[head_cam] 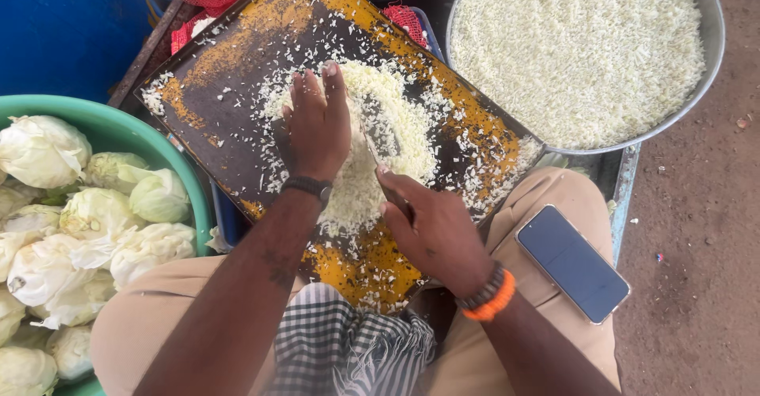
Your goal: The person shreds a head of cabbage using a specialized long-bladed knife on a wooden cutting board, then peels outer leaves from another cabbage head.
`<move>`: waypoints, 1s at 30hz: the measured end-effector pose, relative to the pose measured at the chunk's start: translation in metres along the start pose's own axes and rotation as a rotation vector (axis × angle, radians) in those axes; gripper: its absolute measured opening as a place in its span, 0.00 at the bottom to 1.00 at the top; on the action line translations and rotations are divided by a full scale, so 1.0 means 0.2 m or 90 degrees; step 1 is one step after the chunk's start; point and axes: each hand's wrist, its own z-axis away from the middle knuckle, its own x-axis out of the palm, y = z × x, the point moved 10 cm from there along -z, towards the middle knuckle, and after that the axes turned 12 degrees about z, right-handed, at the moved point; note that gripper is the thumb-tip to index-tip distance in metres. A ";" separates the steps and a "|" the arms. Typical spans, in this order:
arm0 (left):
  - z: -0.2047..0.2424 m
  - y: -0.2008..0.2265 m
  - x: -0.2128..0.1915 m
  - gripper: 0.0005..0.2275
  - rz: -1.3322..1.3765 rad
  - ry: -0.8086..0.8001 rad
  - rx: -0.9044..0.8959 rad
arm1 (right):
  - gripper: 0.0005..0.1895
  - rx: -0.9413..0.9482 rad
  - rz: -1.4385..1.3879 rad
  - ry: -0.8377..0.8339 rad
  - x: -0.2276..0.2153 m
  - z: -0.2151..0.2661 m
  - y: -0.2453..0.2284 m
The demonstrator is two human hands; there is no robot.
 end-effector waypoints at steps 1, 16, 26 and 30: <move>0.00 -0.03 0.01 0.44 0.000 -0.009 -0.022 | 0.21 0.001 0.000 -0.003 0.00 0.01 -0.01; -0.06 -0.06 0.02 0.45 0.170 -0.013 -0.035 | 0.19 -0.099 -0.041 0.018 0.05 -0.02 -0.11; -0.01 -0.06 -0.04 0.53 0.390 -0.008 -0.040 | 0.21 -0.055 -0.080 -0.053 0.18 -0.03 -0.14; -0.04 -0.10 -0.06 0.49 0.299 -0.050 -0.104 | 0.21 -0.130 -0.173 0.016 0.10 -0.03 -0.12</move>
